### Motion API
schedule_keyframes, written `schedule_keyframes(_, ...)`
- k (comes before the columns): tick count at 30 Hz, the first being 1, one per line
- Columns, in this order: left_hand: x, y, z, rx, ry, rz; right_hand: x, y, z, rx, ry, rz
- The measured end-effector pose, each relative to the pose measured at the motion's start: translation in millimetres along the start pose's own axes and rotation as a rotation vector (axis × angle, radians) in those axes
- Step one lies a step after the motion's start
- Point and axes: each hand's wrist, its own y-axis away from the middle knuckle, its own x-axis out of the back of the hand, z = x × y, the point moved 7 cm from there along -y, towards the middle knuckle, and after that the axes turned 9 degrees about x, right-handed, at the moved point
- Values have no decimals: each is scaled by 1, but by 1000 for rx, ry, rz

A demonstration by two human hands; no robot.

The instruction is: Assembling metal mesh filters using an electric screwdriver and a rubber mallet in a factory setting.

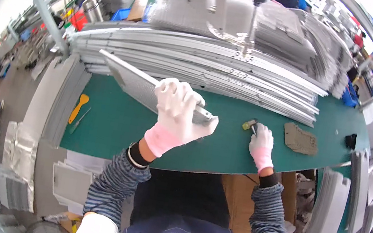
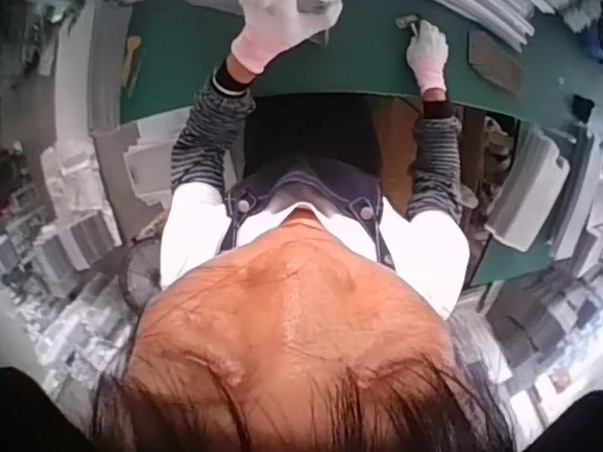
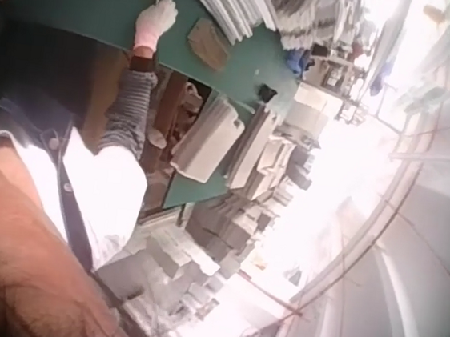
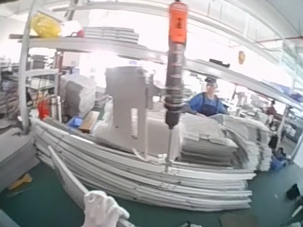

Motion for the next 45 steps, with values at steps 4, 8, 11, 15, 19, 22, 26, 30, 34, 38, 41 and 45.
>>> schedule_keyframes(4,-14,14,5,-41,32,-3,20,-16,-5,119,-646,75)
schedule_keyframes(8,-20,11,3,-82,25,-20,114,-47,-73,29,-1002,-189)
schedule_keyframes(11,-27,8,2,-76,25,9,190,-66,-114,325,-702,18)
schedule_keyframes(15,-30,7,-1,-78,48,50,233,-75,-142,303,-804,180)
schedule_keyframes(19,-30,9,0,-87,35,72,192,-66,-174,818,-268,-38)
schedule_keyframes(22,-33,14,-3,-82,58,59,189,-68,-171,769,-172,-153)
schedule_keyframes(26,-30,11,-4,-101,52,83,220,-82,-151,278,-576,76)
schedule_keyframes(30,-36,11,-2,-94,78,53,168,-53,-164,816,-355,-168)
schedule_keyframes(34,-22,15,-9,-77,42,114,98,-42,-102,156,-757,-62)
schedule_keyframes(38,-27,10,0,-65,109,126,4,-7,-6,234,-73,-123)
schedule_keyframes(41,-22,15,-6,-62,106,90,119,-98,-30,324,-218,270)
schedule_keyframes(45,-22,14,-9,-43,105,132,318,-207,-133,681,-467,794)
